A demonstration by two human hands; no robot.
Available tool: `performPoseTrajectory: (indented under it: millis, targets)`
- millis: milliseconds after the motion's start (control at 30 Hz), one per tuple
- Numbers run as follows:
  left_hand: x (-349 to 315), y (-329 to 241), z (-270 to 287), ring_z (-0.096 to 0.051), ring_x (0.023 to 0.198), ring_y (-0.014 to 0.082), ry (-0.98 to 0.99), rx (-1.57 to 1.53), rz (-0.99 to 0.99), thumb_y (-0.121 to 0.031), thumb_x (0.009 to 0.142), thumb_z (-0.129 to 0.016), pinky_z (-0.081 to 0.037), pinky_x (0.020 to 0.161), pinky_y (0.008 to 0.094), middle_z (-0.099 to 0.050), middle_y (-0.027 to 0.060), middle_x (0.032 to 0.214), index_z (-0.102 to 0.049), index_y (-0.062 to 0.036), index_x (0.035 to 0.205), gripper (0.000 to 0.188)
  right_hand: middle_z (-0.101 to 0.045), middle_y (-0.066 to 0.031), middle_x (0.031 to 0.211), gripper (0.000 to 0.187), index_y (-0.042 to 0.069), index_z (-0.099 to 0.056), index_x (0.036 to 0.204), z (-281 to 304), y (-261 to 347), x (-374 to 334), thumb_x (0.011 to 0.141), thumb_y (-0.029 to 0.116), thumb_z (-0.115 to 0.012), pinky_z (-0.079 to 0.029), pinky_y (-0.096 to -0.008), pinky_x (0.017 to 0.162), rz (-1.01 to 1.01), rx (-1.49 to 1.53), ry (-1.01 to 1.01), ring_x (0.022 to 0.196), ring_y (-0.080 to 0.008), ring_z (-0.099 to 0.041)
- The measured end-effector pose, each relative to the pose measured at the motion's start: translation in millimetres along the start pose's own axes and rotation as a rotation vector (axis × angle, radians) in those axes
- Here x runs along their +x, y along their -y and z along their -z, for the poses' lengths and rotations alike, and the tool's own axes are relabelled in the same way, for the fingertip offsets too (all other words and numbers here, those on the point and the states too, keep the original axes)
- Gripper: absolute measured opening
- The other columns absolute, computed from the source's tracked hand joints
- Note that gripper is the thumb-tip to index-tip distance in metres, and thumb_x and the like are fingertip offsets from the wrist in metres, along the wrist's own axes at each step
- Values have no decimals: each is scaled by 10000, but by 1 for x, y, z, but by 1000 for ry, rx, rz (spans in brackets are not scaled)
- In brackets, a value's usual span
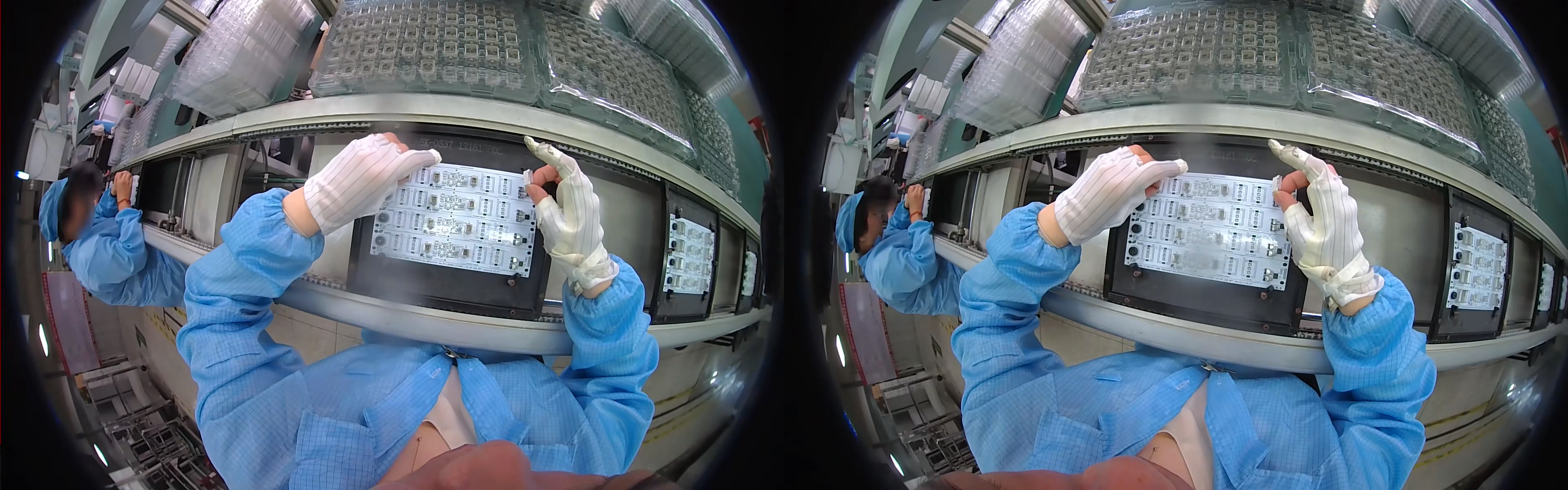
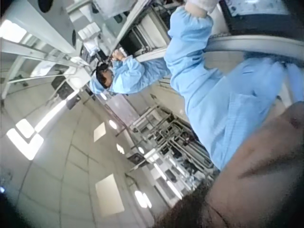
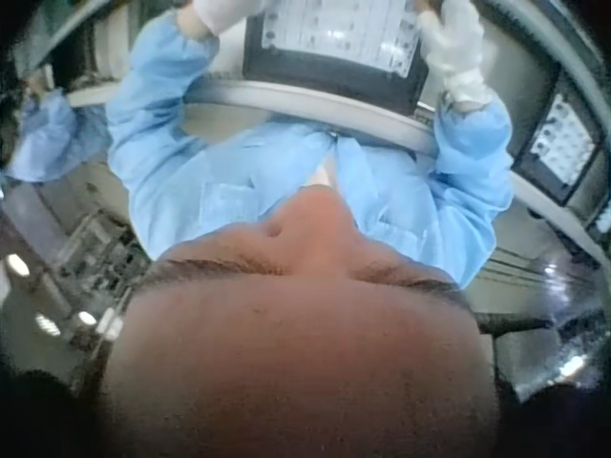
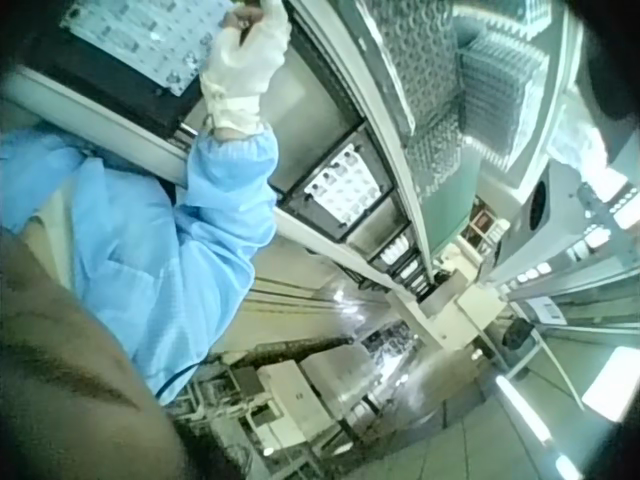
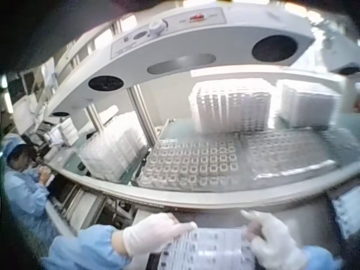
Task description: Assembling electronic components onto printed circuit boards on a factory production line.
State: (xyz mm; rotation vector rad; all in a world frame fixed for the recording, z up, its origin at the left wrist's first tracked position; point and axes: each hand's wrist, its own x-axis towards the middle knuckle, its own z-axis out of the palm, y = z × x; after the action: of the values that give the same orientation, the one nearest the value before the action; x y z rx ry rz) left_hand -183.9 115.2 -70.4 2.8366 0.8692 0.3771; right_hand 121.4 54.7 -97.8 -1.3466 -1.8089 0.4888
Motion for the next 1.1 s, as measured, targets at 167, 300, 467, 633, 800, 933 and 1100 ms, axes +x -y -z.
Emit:
performPoseTrajectory:
  millis: [167, 300, 467, 633, 800, 933, 1100]
  targets:
    - [-10, 1, 7, -606, 806, 274, -12, -18, -28, -22, 822, -689, -506, 747, 381, -619, 80, 858, -612, -87, 1259, 448, -620, -23, 839, 530, 109, -598, 1347, 0, 22, -5, 833, 8, -682, -474, -283, 676, -14, 29, 47, 712, -123, -543]
    - [-15, -2, 6, -605, 805, 274, -72, 33, -99, -18, 812, -688, -507, 739, 380, -617, 74, 860, -619, -95, 1254, 453, -627, -34, 850, 580, 117, -590, 1365, 2, 35, -3, 807, -20, -669, -473, -282, 678, -54, 28, 79, 708, -128, -546]
    - [-19, 3, 5, -622, 790, 270, -120, -102, -48, 1, 787, -697, -508, 716, 385, -632, 76, 839, -631, -106, 1255, 485, -646, -46, 826, 627, 133, -576, 1383, -9, 32, -2, 789, -58, -643, -497, -305, 702, -17, -1, 111, 712, -161, -593]
    - [-29, 1, 13, -676, 902, 267, -187, -387, 175, -17, 779, -744, -548, 787, 378, -669, 121, 1042, -625, -85, 1276, 516, -633, -28, 769, 709, 130, -571, 1383, -12, 34, 2, 715, -106, -611, -471, -371, 835, 175, -219, 190, 780, -235, -633]
    - [-33, 7, 14, -665, 974, 322, -317, -284, 104, 11, 796, -707, -545, 829, 390, -667, 141, 1091, -630, -69, 1263, 480, -627, -26, 794, 714, 132, -561, 1376, -8, 36, 8, 703, -103, -610, -465, -365, 788, 270, -319, 261, 774, -227, -622]
    - [-36, 12, 9, -633, 941, 299, -361, -217, 69, -40, 798, -729, -515, 821, 398, -670, 103, 1112, -628, -109, 1261, 479, -617, -46, 794, 661, 116, -560, 1353, -3, 42, 16, 729, -101, -583, -469, -377, 788, 225, -372, 353, 781, -253, -618]
    - [-40, 14, 8, -644, 958, 308, -354, -202, 63, 2, 799, -715, -532, 824, 392, -673, 108, 1096, -642, -92, 1240, 458, -597, -49, 760, 641, 129, -559, 1343, 3, 45, 23, 747, -104, -568, -468, -385, 754, 61, -242, 418, 765, -257, -606]
